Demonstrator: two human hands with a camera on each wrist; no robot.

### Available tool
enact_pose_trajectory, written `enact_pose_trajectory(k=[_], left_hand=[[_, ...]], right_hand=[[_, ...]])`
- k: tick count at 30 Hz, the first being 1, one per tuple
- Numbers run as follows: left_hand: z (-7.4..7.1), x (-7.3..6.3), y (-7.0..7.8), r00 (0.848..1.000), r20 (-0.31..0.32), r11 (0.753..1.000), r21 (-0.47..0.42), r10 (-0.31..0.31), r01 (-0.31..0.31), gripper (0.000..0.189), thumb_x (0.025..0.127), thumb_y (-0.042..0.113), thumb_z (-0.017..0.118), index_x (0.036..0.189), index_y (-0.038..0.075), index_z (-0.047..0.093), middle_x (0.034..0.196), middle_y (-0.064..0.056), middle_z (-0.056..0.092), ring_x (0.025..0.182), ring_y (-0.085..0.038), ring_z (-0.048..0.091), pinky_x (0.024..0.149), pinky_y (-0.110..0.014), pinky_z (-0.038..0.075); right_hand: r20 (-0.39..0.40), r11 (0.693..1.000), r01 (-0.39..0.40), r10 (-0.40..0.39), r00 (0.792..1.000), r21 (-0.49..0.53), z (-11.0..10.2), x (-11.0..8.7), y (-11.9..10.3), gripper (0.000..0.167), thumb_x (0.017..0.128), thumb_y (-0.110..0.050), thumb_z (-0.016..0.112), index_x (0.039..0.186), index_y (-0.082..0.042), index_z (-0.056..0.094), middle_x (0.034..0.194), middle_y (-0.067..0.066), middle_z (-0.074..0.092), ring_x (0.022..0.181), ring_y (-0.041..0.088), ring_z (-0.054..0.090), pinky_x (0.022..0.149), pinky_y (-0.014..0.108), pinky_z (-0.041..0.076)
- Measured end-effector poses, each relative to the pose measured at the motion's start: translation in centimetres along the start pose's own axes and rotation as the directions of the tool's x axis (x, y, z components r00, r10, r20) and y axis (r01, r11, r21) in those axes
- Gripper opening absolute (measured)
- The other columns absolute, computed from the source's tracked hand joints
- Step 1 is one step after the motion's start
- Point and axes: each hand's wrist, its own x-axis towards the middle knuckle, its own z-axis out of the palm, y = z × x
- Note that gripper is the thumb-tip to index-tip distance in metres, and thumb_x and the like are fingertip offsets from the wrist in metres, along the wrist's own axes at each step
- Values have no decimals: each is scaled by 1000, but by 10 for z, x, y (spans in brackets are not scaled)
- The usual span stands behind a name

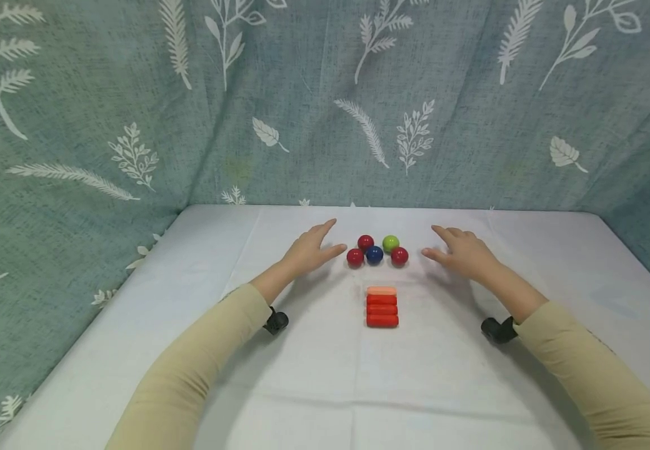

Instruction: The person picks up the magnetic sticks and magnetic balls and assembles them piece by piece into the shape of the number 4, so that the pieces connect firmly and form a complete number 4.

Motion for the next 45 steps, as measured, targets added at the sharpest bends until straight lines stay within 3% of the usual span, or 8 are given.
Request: enact_pose_trajectory(k=[5, 11, 17, 23, 35, 39, 45], left_hand=[[6, -1, 6, 1000, -2, 998, -66, 14, -14, 69, 90, 44, 51, 145, 14, 24, 145, -11, 33, 134, -27, 30, 107, -45, 26], [11, -1, 12, 1000, -5, 994, -109, -4, 3, 64, 90, 35, 55, 144, 13, 28, 139, -13, 42, 128, -28, 39, 103, -44, 32], [14, -4, 20, 999, -34, 1000, 5, -4, 4, 57, 88, 30, 58, 138, 11, 39, 134, -12, 47, 123, -28, 44, 101, -42, 35], [16, -15, 34, 996, -78, 992, 120, 45, -35, 43, 86, 29, 62, 125, 11, 53, 121, -12, 55, 109, -27, 53, 91, -40, 43], [23, -27, 49, 991, 103, 994, 49, 90, -96, 36, 86, 25, 64, 119, 11, 60, 100, -4, 63, 91, -18, 56, 78, -30, 46], [27, -28, 52, 984, 139, 991, 61, 109, -118, 34, 85, 25, 65, 117, 12, 62, 93, -2, 63, 82, -15, 55, 69, -26, 44], [34, -27, 57, 976, 176, 985, 94, 126, -144, 32, 84, 25, 66, 114, 15, 63, 90, 0, 64, 78, -13, 55, 66, -23, 44]], right_hand=[[-19, 999, 14, -13, 1000, 30, 1, -5, -16, 70, 90, -46, 50, 141, -3, 31, 136, 28, 37, 123, 47, 35, 97, 60, 30], [-35, 986, 110, -107, 994, 125, 7, -12, -34, 59, 88, -36, 59, 136, -6, 43, 131, 25, 46, 120, 40, 43, 95, 55, 36], [-19, 960, 196, -196, 980, 199, 13, -14, -48, 50, 85, -27, 64, 128, -6, 52, 119, 17, 58, 105, 33, 54, 86, 46, 46], [12, 948, 246, -253, 967, 201, 21, -13, -59, 45, 85, -25, 65, 124, -5, 55, 111, 12, 62, 99, 28, 57, 83, 41, 48], [67, 939, 256, -277, 958, 230, 24, -12, -62, 40, 84, -19, 66, 121, -4, 58, 99, 10, 64, 87, 22, 58, 75, 33, 50], [85, 936, 265, -291, 953, 232, 25, -12, -62, 38, 83, -17, 67, 118, -5, 59, 95, 8, 64, 83, 19, 58, 71, 29, 50], [88, 935, 280, -305, 948, 218, 27, -13, -63, 35, 82, -18, 68, 115, -7, 62, 91, 6, 65, 81, 18, 59, 69, 28, 51]])
